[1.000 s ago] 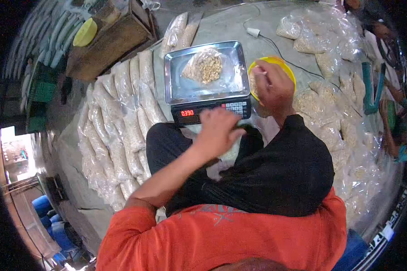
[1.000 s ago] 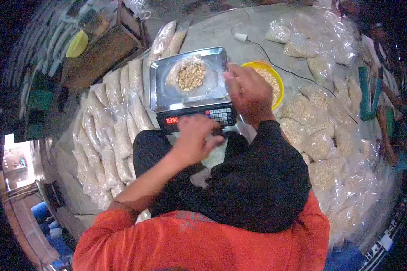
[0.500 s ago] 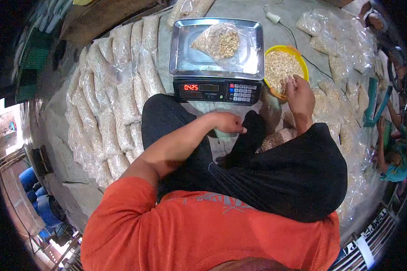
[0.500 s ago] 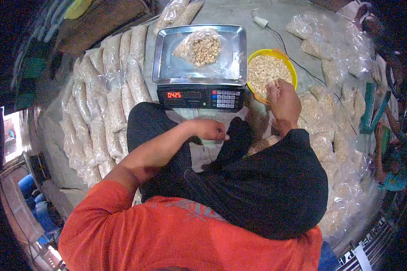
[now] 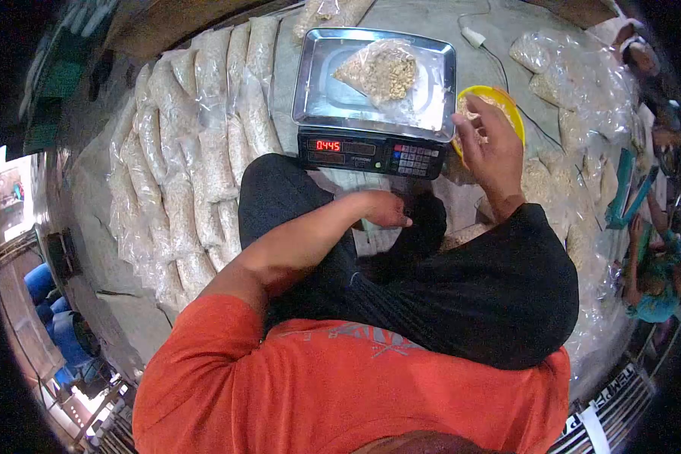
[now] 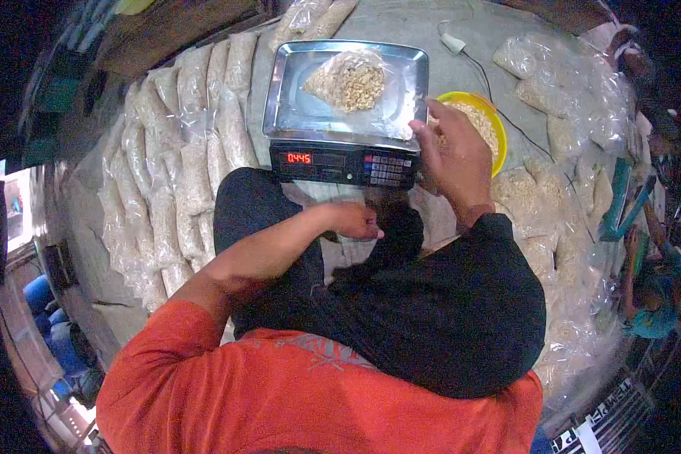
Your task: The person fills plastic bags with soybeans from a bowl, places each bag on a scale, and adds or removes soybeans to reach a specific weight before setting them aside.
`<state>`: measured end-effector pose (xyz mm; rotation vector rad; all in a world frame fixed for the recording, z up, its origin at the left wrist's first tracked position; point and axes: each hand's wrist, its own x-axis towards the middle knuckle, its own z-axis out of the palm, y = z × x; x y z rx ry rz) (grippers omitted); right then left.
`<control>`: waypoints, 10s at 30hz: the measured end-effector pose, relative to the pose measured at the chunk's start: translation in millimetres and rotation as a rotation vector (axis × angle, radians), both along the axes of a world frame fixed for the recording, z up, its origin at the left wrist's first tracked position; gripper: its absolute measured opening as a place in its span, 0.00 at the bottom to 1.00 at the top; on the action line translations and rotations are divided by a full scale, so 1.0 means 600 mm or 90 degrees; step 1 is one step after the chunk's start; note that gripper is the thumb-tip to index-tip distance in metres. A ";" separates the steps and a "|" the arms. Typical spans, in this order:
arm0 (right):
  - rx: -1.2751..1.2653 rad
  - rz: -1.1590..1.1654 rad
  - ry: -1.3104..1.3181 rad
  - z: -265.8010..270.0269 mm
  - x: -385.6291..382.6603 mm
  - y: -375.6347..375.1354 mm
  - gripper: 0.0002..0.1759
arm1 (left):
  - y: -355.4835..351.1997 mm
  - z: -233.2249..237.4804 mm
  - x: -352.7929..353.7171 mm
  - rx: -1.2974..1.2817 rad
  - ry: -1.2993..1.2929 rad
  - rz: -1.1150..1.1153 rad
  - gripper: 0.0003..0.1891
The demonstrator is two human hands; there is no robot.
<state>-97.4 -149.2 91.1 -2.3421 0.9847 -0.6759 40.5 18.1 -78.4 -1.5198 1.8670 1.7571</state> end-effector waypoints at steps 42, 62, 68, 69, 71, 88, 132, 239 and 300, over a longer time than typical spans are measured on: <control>0.247 -0.217 -0.146 -0.031 -0.025 -0.070 0.14 | 0.001 -0.027 -0.017 -0.012 0.067 0.036 0.33; -0.153 -0.154 -0.166 -0.038 -0.045 -0.066 0.09 | -0.012 0.006 -0.007 -0.008 0.075 0.034 0.35; -0.160 -0.171 0.134 -0.149 -0.129 -0.108 0.18 | -0.011 0.018 -0.012 0.040 0.110 0.018 0.36; -0.150 -0.208 0.035 -0.112 -0.119 -0.094 0.18 | -0.005 0.004 -0.013 -0.008 0.112 0.041 0.36; -0.108 -0.258 0.038 -0.083 -0.113 -0.089 0.16 | -0.006 -0.014 -0.010 -0.064 0.106 0.062 0.37; -0.003 -0.196 0.078 -0.135 -0.110 -0.083 0.18 | 0.001 -0.034 -0.014 -0.079 0.097 0.071 0.35; 0.017 -0.011 0.035 -0.069 0.085 -0.122 0.13 | -0.105 0.321 0.162 -0.787 -0.578 0.145 0.03; -0.260 0.045 -0.229 -0.126 0.098 -0.081 0.35 | -0.139 0.332 0.164 -0.762 -0.479 -0.173 0.12; -0.025 -0.266 -0.045 -0.118 -0.106 -0.098 0.22 | 0.017 0.082 -0.029 -0.214 0.058 0.205 0.19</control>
